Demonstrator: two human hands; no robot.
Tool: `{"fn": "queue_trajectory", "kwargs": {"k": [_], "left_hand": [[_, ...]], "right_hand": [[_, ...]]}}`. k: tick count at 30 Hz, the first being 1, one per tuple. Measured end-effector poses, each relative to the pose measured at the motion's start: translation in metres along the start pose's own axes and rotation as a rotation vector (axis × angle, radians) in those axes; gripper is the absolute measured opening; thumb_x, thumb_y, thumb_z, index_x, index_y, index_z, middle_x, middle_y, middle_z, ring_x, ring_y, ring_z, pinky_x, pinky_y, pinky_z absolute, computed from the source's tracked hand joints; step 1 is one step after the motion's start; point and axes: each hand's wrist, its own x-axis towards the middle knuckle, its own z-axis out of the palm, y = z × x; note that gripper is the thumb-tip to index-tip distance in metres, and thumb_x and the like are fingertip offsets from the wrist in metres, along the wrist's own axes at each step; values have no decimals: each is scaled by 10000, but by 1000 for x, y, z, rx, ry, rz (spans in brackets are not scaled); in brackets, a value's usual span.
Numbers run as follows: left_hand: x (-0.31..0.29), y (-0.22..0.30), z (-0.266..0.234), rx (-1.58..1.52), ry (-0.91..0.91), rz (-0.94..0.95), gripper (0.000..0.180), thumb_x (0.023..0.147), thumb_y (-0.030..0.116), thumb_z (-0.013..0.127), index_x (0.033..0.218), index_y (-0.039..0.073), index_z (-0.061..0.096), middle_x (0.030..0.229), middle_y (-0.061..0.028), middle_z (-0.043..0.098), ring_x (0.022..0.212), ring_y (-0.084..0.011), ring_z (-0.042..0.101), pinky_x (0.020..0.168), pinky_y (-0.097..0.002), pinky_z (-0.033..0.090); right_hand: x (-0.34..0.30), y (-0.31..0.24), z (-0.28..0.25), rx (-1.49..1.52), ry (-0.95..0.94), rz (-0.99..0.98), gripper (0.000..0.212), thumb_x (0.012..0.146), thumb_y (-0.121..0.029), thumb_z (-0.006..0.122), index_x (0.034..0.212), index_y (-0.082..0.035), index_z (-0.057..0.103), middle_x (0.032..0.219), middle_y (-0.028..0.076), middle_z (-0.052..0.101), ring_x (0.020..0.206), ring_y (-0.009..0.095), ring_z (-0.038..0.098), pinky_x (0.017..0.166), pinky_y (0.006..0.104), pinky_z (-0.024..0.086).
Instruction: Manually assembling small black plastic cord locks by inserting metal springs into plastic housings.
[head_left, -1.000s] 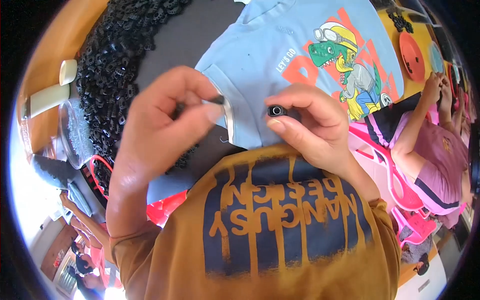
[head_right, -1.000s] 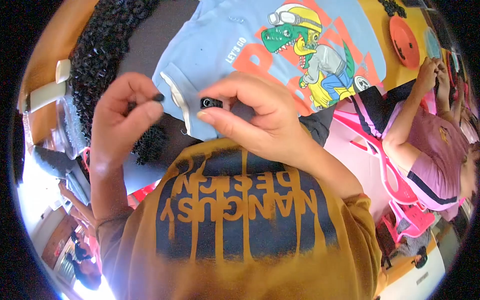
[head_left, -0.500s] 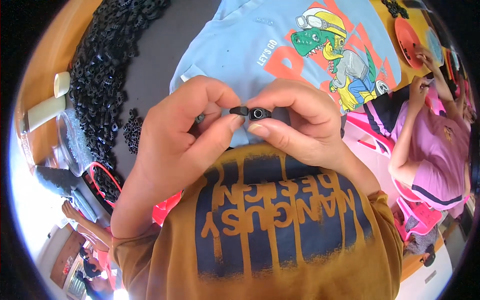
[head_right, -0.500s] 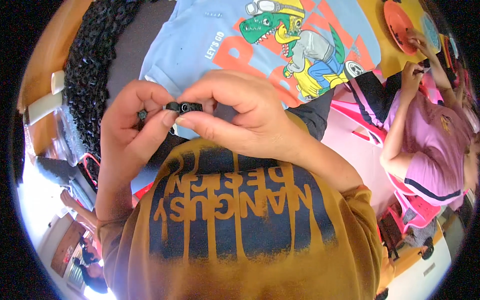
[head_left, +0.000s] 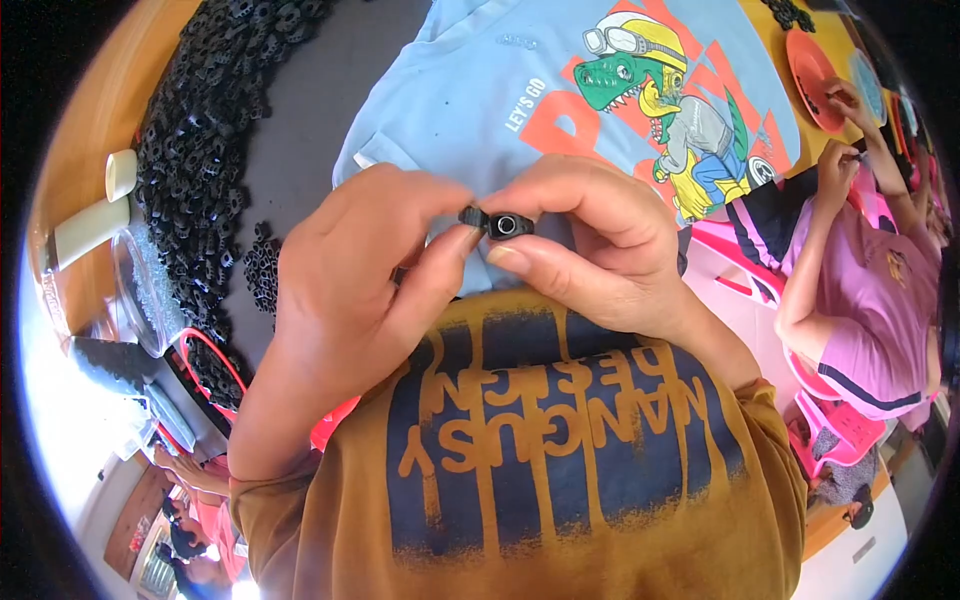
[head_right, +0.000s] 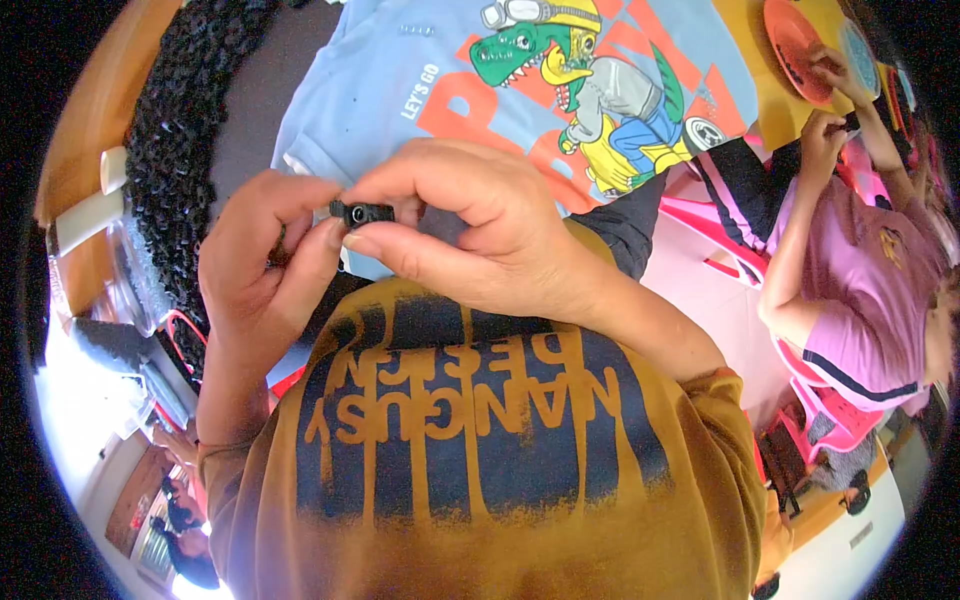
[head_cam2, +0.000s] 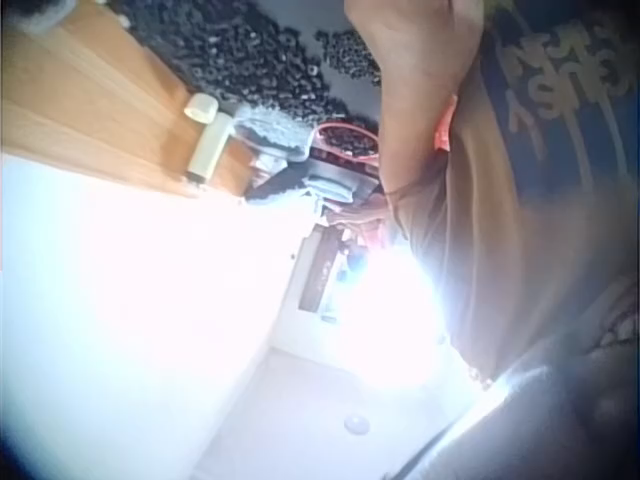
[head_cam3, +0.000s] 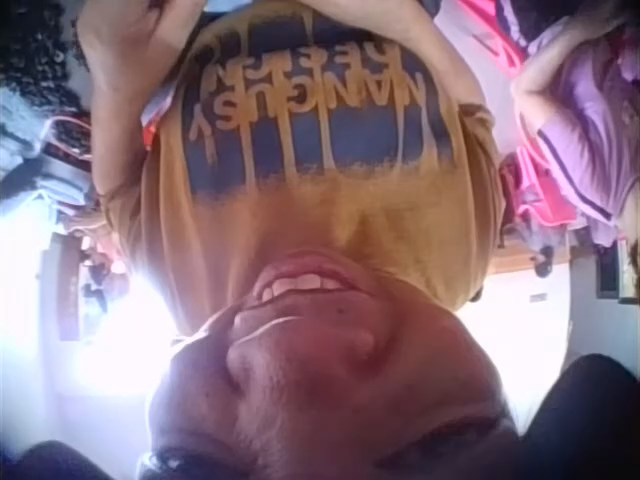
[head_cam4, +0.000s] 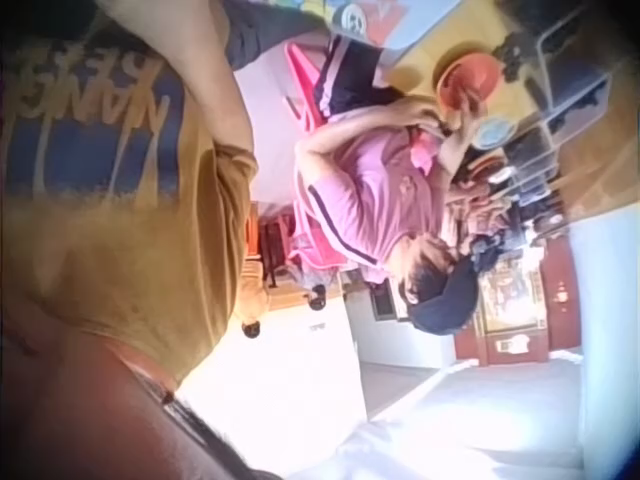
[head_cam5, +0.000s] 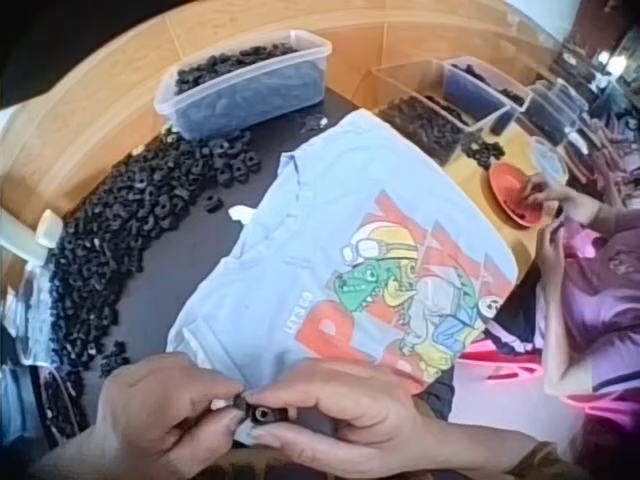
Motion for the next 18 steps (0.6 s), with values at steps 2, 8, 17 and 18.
{"fn": "queue_trajectory", "kwargs": {"k": [2,8,17,18], "left_hand": [[0,0,3,47,30,48,196,727,-14,648,914,33,613,672,-92,540,553,-242,528,493,-330,418],[-2,-4,3,137,94,144,201,712,-40,648,901,23,618,645,-91,535,493,-219,503,450,-316,396],[-4,12,-2,-871,69,-449,68,832,-2,614,899,-10,602,758,24,581,673,-2,477,588,-160,354],[-3,11,0,-917,44,-466,64,840,6,609,901,-11,598,768,23,583,689,-2,478,604,-156,354]], "right_hand": [[1,-1,0,-10,1,-7,175,783,-46,689,942,-21,621,684,22,565,582,98,528,517,234,396],[2,-3,1,-21,6,-17,185,777,-40,691,949,-18,625,685,23,565,586,101,531,520,237,400],[4,-4,0,-23,-4,-21,170,765,-41,699,925,-28,642,688,23,562,597,108,533,520,241,397],[4,-4,-1,-19,-9,-22,168,761,-45,703,916,-29,642,688,24,562,594,112,533,520,243,398]]}}
